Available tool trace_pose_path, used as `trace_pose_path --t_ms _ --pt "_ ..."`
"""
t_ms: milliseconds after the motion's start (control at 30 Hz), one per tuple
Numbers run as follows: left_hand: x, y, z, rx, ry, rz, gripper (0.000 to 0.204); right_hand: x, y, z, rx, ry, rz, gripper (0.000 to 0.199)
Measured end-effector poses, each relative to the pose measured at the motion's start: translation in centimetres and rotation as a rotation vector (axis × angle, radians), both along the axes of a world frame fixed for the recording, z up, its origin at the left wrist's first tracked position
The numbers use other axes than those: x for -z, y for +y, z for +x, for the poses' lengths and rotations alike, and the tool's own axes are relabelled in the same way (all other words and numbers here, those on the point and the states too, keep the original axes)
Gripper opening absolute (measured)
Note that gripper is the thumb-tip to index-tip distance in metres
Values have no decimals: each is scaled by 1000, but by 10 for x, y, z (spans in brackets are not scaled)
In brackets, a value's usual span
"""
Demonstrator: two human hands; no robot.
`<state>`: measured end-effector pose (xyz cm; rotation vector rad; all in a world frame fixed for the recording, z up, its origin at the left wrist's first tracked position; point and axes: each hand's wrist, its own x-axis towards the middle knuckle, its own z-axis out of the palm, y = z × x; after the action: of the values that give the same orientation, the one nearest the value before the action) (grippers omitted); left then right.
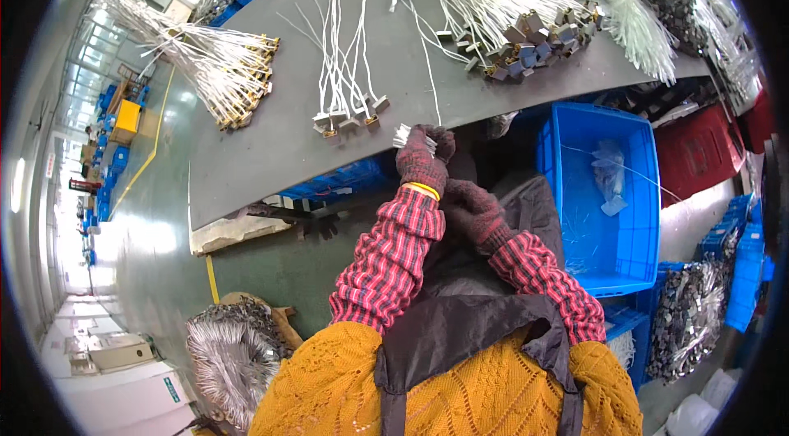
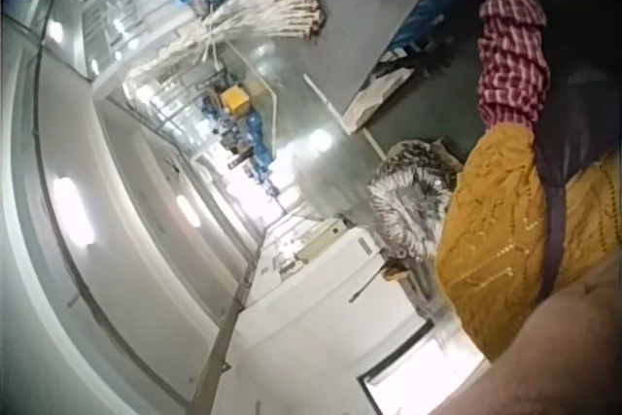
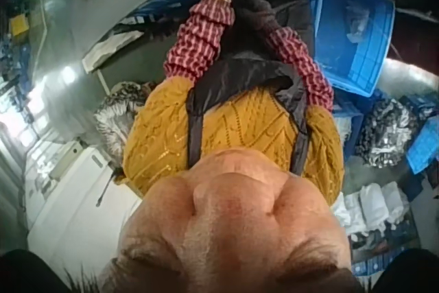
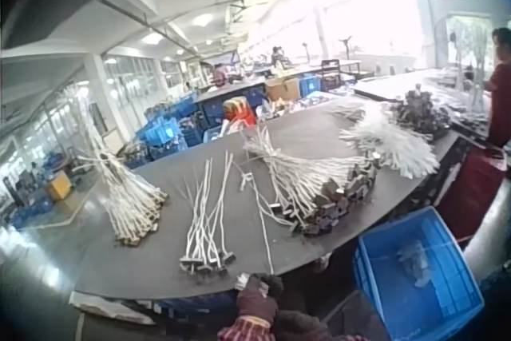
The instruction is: The worker is bundling, sorting, and organizing multiple wiring harnesses with yellow connectors at a manual assembly station.
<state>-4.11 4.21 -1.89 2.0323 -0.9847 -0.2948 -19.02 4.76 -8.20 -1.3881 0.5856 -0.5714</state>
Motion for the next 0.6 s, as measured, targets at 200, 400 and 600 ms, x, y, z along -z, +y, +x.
trace_pose_path --t_ms 200,400,600 --pt "22 9 30 -217 267 62 16 11 -11 -21 281 68 -128 31" --pt "38 -8 17 265 458 -244 14 31 -25 -30 229 198 -54 42" --pt "-6 -37 6 174 -12 -225 5 -1 -12 -5 307 -358 22 72"
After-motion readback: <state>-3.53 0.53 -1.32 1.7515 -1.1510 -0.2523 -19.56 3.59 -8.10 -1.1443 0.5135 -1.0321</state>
